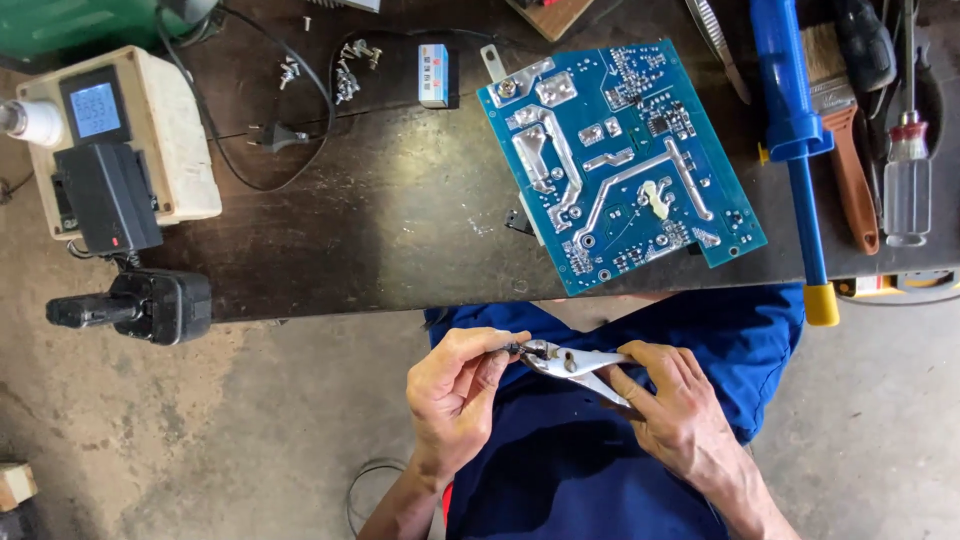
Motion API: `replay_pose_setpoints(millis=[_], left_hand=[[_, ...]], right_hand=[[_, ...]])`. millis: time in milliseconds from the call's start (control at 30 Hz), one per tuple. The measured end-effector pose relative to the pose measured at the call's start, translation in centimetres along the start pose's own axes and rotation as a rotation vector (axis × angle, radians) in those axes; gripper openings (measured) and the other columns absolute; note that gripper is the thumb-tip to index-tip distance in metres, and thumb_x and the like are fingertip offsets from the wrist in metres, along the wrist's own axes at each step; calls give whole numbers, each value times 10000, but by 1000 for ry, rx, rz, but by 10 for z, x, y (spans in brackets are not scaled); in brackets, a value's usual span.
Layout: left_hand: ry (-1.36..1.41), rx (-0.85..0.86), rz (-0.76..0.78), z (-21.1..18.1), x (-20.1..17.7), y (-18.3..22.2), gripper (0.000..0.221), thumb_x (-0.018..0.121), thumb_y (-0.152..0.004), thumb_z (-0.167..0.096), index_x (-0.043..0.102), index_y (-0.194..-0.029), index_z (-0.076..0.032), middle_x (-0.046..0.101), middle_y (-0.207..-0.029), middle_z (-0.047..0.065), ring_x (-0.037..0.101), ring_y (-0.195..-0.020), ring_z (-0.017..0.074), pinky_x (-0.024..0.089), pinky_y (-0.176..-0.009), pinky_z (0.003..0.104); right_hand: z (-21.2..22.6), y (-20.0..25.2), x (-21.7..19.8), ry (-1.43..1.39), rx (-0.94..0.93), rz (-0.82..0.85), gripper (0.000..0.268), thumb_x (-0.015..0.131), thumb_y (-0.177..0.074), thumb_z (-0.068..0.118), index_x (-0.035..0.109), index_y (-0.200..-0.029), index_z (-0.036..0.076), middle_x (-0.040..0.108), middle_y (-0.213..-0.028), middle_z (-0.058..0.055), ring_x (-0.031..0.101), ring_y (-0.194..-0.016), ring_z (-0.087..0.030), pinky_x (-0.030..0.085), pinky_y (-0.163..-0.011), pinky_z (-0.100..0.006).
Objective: Testing a circuit board with a multimeter and trimming component leads with pliers.
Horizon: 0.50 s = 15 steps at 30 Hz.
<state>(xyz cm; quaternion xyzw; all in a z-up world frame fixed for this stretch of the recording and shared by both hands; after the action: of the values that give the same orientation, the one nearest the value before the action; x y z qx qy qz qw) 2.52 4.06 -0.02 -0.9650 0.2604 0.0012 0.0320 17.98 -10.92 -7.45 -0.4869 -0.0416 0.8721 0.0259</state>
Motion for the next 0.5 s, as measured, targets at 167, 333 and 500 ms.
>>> replay_pose_setpoints(millis=[167,333,500], left_hand=[[-93,0,30,-5,2,-1,179,608,-988,70,679,-1148,32,741,-1073,182,760,-998,247,659,-911,261],[-164,51,37,-10,3,-1,169,609,-981,74,683,-1125,25,753,-1060,180,773,-993,253,655,-887,257],[-192,85,61,-13,6,-1,180,618,-970,102,684,-1119,27,748,-1047,187,782,-990,261,653,-890,251]], right_hand=[[2,-1,-3,-52,-21,-32,308,746,-896,119,698,-1186,27,586,-1111,-208,649,-950,-322,569,-802,-431],[-1,5,3,-45,-31,-29,291,727,-883,64,698,-1169,17,584,-1124,-218,643,-951,-330,578,-813,-435],[0,4,4,-43,-46,-51,228,680,-898,12,707,-1124,8,582,-1124,-226,649,-941,-336,589,-843,-450]])
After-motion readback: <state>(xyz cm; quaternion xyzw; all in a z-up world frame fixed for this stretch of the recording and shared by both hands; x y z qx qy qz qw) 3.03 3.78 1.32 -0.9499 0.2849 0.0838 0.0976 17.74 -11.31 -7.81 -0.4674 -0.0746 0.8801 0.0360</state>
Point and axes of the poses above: each hand's wrist, its own y-axis away from the middle knuckle, its own x-axis out of the palm, z = x × y, the point moved 9 cm from there along -y, towards the middle knuckle
